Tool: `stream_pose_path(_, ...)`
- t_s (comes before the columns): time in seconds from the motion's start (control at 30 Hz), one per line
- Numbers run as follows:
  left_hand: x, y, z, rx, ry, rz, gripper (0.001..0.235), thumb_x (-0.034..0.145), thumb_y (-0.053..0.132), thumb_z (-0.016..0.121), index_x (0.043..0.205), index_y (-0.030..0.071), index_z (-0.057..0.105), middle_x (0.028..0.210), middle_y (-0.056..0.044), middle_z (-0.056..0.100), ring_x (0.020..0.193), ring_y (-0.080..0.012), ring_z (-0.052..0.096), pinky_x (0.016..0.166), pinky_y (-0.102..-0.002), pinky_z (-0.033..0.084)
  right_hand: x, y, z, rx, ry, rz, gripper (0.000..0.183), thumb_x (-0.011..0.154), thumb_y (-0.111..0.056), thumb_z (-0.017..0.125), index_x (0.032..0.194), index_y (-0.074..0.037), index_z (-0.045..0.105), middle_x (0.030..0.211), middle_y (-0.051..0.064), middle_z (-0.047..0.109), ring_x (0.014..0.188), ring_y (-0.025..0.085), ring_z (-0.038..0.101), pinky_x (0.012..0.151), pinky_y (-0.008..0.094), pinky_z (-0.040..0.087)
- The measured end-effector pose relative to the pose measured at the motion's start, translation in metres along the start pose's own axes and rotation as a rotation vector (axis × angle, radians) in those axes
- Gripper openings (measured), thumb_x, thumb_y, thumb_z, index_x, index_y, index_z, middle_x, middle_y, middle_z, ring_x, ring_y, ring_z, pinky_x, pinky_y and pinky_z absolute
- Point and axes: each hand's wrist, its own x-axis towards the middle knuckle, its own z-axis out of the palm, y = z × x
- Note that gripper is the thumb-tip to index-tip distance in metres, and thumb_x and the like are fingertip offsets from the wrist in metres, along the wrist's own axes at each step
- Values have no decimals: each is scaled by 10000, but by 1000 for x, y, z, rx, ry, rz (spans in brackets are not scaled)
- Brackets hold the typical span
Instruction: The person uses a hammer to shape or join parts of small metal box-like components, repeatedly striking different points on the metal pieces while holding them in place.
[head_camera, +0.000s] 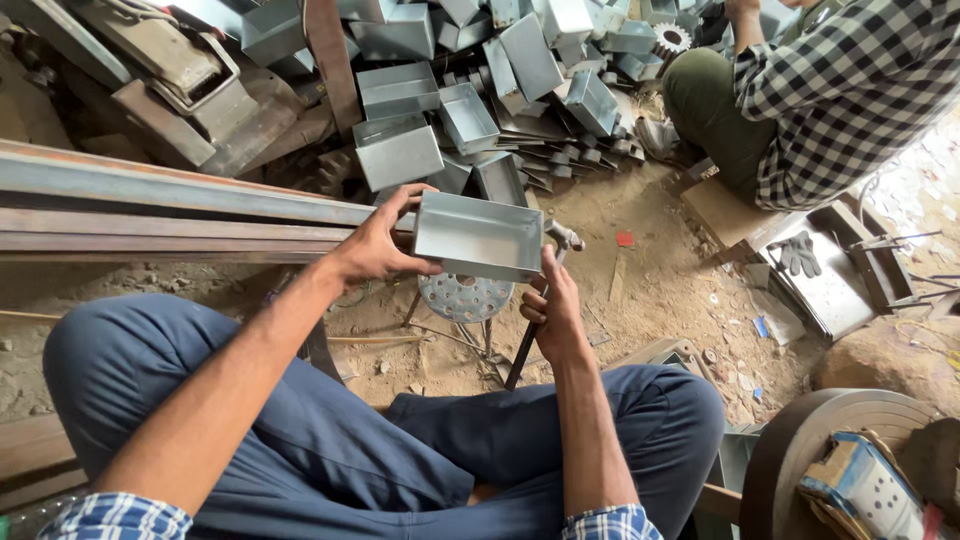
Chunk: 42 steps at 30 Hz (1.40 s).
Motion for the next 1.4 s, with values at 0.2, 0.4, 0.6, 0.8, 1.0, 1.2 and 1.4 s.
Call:
stream_pose_path(0.2,11,2,10,213,64,26,1120,554,161,874,1543,252,355,1620,-97,393,1383,-305,517,1154,-475,506,13,4,-14,128,-91,-116,377,961,-297,730,882,-149,392,647,-89,339,433,6,285,361,204,223)
stream_pose_path(0.4,19,10,41,921,261,521,1247,562,549,984,1487,8,346,1502,-293,385,1376,-471,397,1124,-655,284,6,7,5,-37,64,-183,373,894,-172,779,910,-173,406,663,-81,395,439,13,303,374,209,227)
stream_pose_path(0.6,16,3,34,555,-46,57,1242,472,539,988,1481,65,442,1471,-196,524,1352,-376,501,1152,-491,368,8,5,8,-45,-16,-118,350,963,-383,683,900,-148,430,640,-86,362,424,11,282,360,206,199)
stream_pose_path(0.8,21,-14,43,158,-91,-254,1186,546,708,844,1426,-4,493,1308,-221,652,1193,-315,675,983,-416,545,10,3,18,-105,-5,-168,410,985,-479,604,959,-90,476,849,17,560,454,18,321,377,198,222)
stream_pose_path(1.0,17,-5,51,-77,-208,-454,1260,500,799,702,1482,50,452,1215,-313,695,1099,-413,746,894,-562,611,15,4,20,-106,-35,-107,398,962,-432,618,1065,-69,496,1025,12,642,444,11,292,372,195,223)
stream_pose_path(1.2,14,-14,64,-2,-256,-432,1338,562,951,527,1526,32,402,1359,-292,585,1279,-405,603,994,-618,516,24,11,8,46,-107,-103,394,1002,-427,634,1091,-69,497,898,-15,510,488,6,284,397,186,230)
stream_pose_path(1.4,11,-11,66,68,-197,-294,1301,539,892,672,1423,-46,494,1321,-290,620,1247,-396,640,1022,-505,549,24,12,9,96,-110,-84,342,960,-394,637,1097,-108,511,859,-38,498,496,7,297,413,187,239)
